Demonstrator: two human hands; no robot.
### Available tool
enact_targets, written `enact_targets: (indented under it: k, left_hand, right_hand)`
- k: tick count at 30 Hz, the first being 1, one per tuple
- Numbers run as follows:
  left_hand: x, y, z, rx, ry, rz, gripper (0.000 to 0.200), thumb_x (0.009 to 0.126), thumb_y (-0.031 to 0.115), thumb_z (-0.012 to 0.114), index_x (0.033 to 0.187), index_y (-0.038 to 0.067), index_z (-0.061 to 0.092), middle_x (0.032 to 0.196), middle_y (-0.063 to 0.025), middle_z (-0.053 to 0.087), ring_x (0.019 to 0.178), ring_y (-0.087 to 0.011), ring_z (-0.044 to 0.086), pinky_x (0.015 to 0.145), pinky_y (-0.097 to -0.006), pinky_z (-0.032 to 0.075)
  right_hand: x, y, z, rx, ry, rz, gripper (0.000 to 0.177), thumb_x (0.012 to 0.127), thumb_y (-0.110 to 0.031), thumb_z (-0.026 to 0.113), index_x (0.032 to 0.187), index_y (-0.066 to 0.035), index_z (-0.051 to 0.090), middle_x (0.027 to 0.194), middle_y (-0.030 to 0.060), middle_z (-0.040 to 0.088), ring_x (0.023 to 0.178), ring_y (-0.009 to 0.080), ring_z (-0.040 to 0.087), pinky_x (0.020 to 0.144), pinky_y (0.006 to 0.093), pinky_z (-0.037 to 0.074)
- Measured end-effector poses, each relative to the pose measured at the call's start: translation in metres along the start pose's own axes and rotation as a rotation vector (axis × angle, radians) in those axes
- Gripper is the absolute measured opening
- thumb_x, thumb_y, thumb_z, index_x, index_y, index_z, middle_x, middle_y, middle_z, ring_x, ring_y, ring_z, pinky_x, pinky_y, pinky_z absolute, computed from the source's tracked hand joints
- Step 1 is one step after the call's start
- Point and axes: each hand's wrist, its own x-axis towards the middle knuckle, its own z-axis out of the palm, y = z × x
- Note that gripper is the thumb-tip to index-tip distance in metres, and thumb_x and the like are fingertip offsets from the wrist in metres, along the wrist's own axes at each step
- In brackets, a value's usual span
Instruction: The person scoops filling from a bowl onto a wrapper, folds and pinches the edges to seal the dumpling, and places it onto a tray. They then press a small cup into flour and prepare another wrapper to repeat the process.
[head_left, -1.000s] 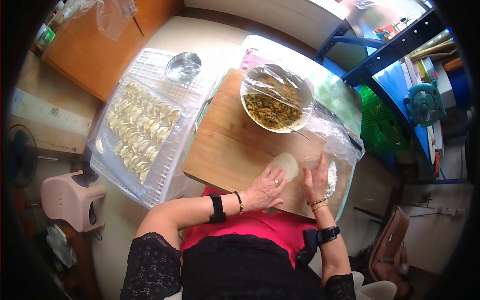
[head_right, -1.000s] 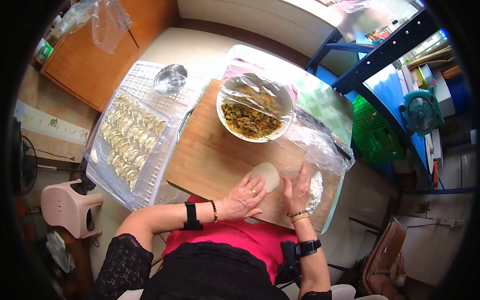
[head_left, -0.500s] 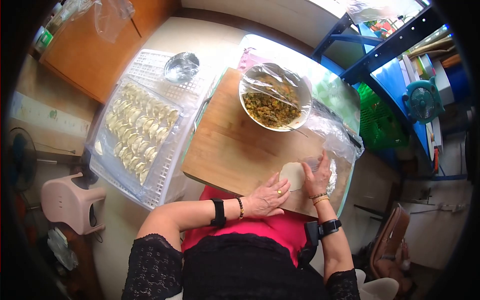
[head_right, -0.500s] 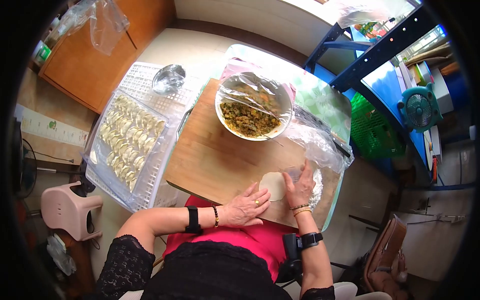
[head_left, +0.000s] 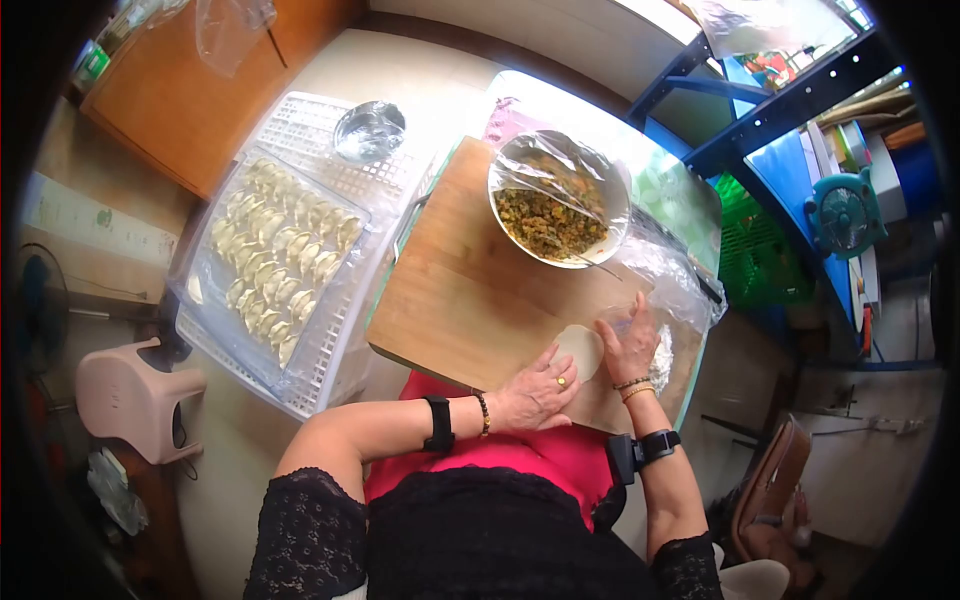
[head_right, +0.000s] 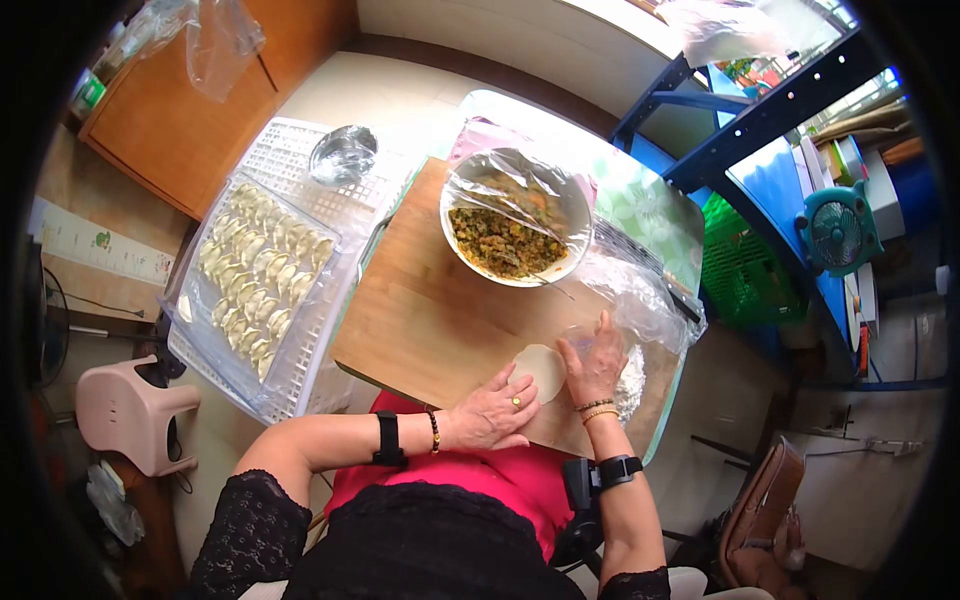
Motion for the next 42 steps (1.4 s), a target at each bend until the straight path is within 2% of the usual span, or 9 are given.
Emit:
enact_targets:
  k: [5,9,11,17,23,25,31,35,42]
  left_hand:
    - [-0.004,0.002,-0.007,-0.041,0.042,-0.06,0.063,0.083,0.048,0.06,0.122,-0.001,0.053,0.128,-0.0228,0.047,0.13,-0.0393,0.037,0.115,-0.0566,0.016]
    - [-0.01,0.002,-0.007,-0.09,-0.147,-0.07,0.064,0.083,0.048,0.061,0.123,-0.002,0.054,0.128,-0.023,0.048,0.131,-0.0392,0.037,0.115,-0.0566,0.017]
    - [-0.013,0.0,-0.006,-0.069,0.036,-0.048,0.064,0.083,0.048,0.061,0.123,-0.002,0.054,0.127,-0.023,0.048,0.13,-0.0392,0.037,0.114,-0.0565,0.017]
    - [-0.008,0.001,-0.011,-0.04,-0.01,-0.098,0.064,0.084,0.048,0.06,0.123,-0.002,0.052,0.122,-0.0215,0.05,0.128,-0.0383,0.039,0.115,-0.0564,0.016]
    - [-0.018,-0.003,-0.015,-0.067,-0.158,-0.09,0.063,0.085,0.049,0.059,0.122,-0.001,0.053,0.122,-0.0207,0.049,0.128,-0.0374,0.039,0.114,-0.0568,0.017]
    - [-0.024,-0.004,-0.009,-0.045,-0.065,-0.071,0.063,0.084,0.049,0.059,0.122,-0.001,0.053,0.124,-0.0208,0.049,0.128,-0.0373,0.039,0.114,-0.0569,0.017]
    - [-0.02,-0.011,-0.013,-0.006,0.074,-0.119,0.066,0.083,0.049,0.06,0.122,-0.003,0.052,0.127,-0.0224,0.047,0.129,-0.0369,0.038,0.114,-0.0568,0.017]
    - [-0.017,-0.015,-0.006,0.021,-0.004,-0.139,0.069,0.082,0.051,0.06,0.126,-0.002,0.05,0.135,-0.0237,0.043,0.133,-0.0368,0.035,0.114,-0.0573,0.019]
    - [0.003,0.005,-0.002,-0.044,-0.087,0.032,0.066,0.084,0.048,0.06,0.124,-0.003,0.05,0.139,-0.024,0.041,0.137,-0.0376,0.031,0.113,-0.0571,0.021]
  right_hand:
    - [-0.022,-0.015,-0.005,0.205,-0.065,-0.161,0.073,0.08,-0.02,0.069,0.144,-0.005,0.036,0.125,0.0195,0.053,0.112,0.0353,0.052,0.091,0.0465,0.039]
    - [-0.04,-0.052,-0.009,-0.087,-0.073,-0.333,0.074,0.08,-0.02,0.069,0.144,-0.003,0.035,0.116,0.0197,0.056,0.105,0.0339,0.055,0.091,0.0434,0.04]
    - [-0.028,-0.048,-0.002,-0.127,-0.001,-0.295,0.075,0.08,-0.026,0.071,0.142,-0.003,0.037,0.114,0.0189,0.057,0.105,0.0329,0.054,0.091,0.043,0.039]
    - [0.001,-0.01,0.006,0.171,-0.083,-0.014,0.076,0.078,-0.029,0.073,0.14,-0.001,0.038,0.112,0.0169,0.056,0.103,0.0341,0.053,0.09,0.0449,0.039]
    - [-0.026,-0.065,-0.006,-0.048,-0.123,-0.41,0.078,0.077,-0.026,0.074,0.142,-0.001,0.037,0.107,0.0158,0.059,0.1,0.0327,0.055,0.089,0.0426,0.041]
    - [-0.018,-0.064,0.0,-0.077,-0.101,-0.375,0.077,0.077,-0.028,0.074,0.14,-0.001,0.04,0.107,0.0159,0.059,0.1,0.0326,0.056,0.09,0.0431,0.04]
    - [0.014,-0.019,0.023,0.214,0.005,0.062,0.076,0.079,-0.03,0.074,0.141,-0.005,0.038,0.104,0.0157,0.058,0.095,0.0324,0.056,0.086,0.0432,0.043]
    - [-0.004,-0.009,0.0,0.257,0.029,-0.004,0.072,0.081,-0.014,0.068,0.144,-0.006,0.036,0.111,0.0183,0.057,0.098,0.0293,0.057,0.084,0.0387,0.048]
    - [-0.044,-0.029,-0.033,0.136,-0.132,-0.258,0.071,0.082,-0.019,0.067,0.143,0.0,0.035,0.124,0.0231,0.052,0.11,0.038,0.051,0.094,0.0462,0.039]
